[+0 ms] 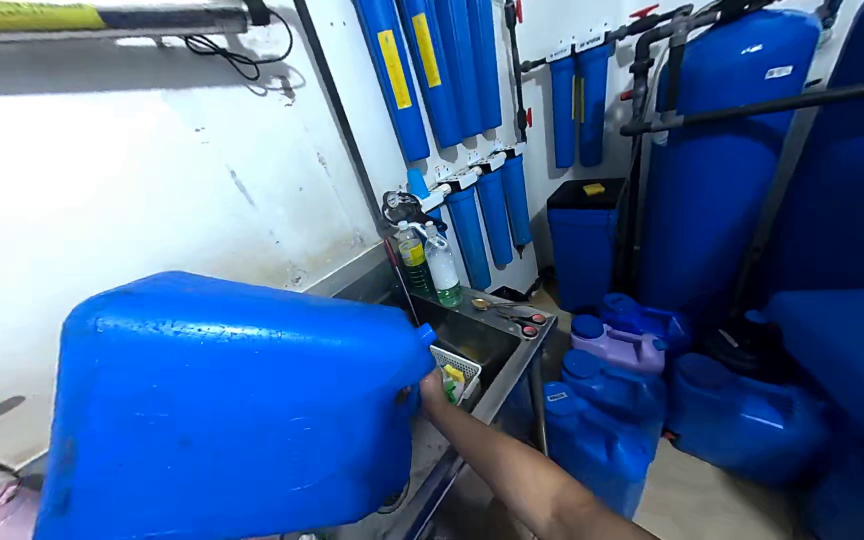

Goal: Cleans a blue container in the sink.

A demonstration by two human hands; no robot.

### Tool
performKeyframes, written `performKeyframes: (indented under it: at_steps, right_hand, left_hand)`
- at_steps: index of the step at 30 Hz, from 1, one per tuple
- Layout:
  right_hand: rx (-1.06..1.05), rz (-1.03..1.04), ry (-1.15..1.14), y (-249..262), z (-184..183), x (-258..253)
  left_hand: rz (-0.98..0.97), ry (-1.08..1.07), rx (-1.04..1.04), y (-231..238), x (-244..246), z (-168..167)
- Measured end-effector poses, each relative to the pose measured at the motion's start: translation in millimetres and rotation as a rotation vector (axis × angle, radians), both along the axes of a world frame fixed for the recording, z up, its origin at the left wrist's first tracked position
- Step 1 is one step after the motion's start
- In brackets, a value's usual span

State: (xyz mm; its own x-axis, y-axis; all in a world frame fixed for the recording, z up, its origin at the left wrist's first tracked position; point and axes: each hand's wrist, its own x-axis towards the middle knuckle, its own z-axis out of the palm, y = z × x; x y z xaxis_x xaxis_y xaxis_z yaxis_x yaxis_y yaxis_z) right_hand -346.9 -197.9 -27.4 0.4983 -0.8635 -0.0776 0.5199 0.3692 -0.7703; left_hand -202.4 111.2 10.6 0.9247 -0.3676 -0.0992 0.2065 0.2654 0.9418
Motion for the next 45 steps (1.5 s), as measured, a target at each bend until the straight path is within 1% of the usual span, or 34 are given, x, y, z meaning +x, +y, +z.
performKeyframes:
  at_steps: [2, 4, 6, 10, 14, 16, 18, 20, 24, 27, 30, 34, 37, 40, 45]
  right_hand:
    - [-0.059, -0.01, -0.012, -8.6, -1.4, -16.7]
    - [-0.143, -0.025, -0.055, -18.3, -1.0, -23.9]
    - [-0.233, -0.04, -0.055, -24.5, 12.2, -31.1]
    - [-0.467, -0.056, -0.002, -29.2, 43.6, -45.4]
    - [-0.543, -0.028, -0.007, -23.3, 48.4, -51.7]
    - [-0.572, -0.021, -0.019, -21.3, 45.8, -52.8]
    - [-0.581, 0.019, -0.026, -20.7, 43.8, -53.9]
    - [-0.554, 0.069, -0.045, -21.9, 40.3, -51.9]
    - [-0.446, 0.172, -0.097, -21.9, 34.6, -49.0]
    - [-0.438, 0.225, -0.122, -24.1, 31.6, -49.7]
    - [-0.444, 0.299, -0.092, -30.3, 27.3, -52.8]
    - [-0.422, 0.352, -0.041, -35.6, 14.4, -49.7]
    - [-0.328, 0.393, -0.02, -36.9, 1.7, -46.3]
    - [-0.186, 0.427, -0.067, -36.5, -10.9, -45.5]
    - [-0.037, 0.448, -0.131, -40.1, -16.3, -45.6]
  left_hand:
    - [0.036, 0.011, -0.011, -8.9, -13.1, -13.0]
    - [0.076, 0.003, -0.024, -17.2, -25.2, -13.5]
    - [0.133, 0.009, -0.019, -18.4, -30.3, -12.6]
    - [0.165, 0.055, -0.011, -15.1, -41.0, -17.7]
    - [0.259, 0.106, -0.083, -19.1, -52.6, -29.5]
    - [0.307, 0.107, -0.101, -18.2, -55.8, -25.5]
    - [0.327, 0.096, -0.111, -15.0, -62.9, -13.9]
    - [0.362, 0.075, -0.089, -13.0, -64.7, -4.0]
    - [0.376, 0.053, -0.062, -6.1, -56.7, 3.2]
    - [0.425, 0.058, -0.072, -8.5, -58.6, 8.6]
    - [0.43, 0.038, -0.09, -6.0, -54.6, 10.3]
    - [0.411, -0.002, -0.056, -3.9, -53.9, 30.1]
    - [0.381, -0.018, -0.032, -5.0, -57.4, 52.3]
    - [0.383, -0.05, 0.006, -9.2, -61.3, 70.0]
    - [0.366, -0.093, 0.028, -11.1, -58.3, 79.3]
